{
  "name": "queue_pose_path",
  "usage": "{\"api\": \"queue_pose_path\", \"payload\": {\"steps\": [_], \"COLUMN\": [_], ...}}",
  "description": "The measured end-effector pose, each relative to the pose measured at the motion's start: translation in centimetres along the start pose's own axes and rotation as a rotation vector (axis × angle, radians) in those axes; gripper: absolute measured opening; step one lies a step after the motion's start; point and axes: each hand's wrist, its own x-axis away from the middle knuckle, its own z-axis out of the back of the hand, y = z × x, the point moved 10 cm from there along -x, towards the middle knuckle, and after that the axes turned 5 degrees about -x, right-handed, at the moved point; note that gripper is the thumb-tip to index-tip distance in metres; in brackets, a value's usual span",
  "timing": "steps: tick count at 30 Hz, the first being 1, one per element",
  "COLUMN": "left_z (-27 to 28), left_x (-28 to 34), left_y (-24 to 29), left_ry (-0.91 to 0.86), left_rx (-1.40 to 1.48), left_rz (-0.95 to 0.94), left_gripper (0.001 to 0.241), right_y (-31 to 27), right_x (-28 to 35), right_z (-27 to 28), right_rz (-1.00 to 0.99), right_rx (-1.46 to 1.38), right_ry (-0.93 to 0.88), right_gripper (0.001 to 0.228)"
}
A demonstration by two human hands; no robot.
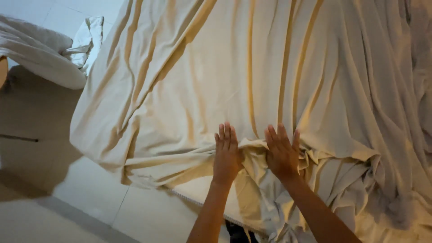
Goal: The person gathers a wrinkled white bedsheet from the center of the bed and pulls it towards the foot of the bed. They then smooth the sheet across the mattress surface with both hands, working from the foot towards the headboard to remove wrinkles.
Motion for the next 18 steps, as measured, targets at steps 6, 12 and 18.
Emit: {"api": "queue_pose_path", "payload": {"steps": [6, 12, 18], "left_z": [-0.1, -0.9, -2.0], "left_x": [-5.4, -8.6, -11.3], "left_y": [-0.2, -1.4, -2.3], "left_ry": [0.048, 0.069, 0.05], "left_rx": [-0.001, -0.002, 0.014], "left_rz": [-0.006, 0.016, -0.018], "left_gripper": [0.075, 0.071, 0.081], "right_y": [2.4, 4.2, 6.1], "right_x": [-5.0, -7.8, -10.2], "right_z": [0.5, -0.6, -1.1], "right_rz": [0.015, 0.051, 0.112], "right_rx": [-0.002, -0.002, -0.049], "right_ry": [0.034, 0.043, 0.027], "right_gripper": [0.058, 0.058, 0.06]}}
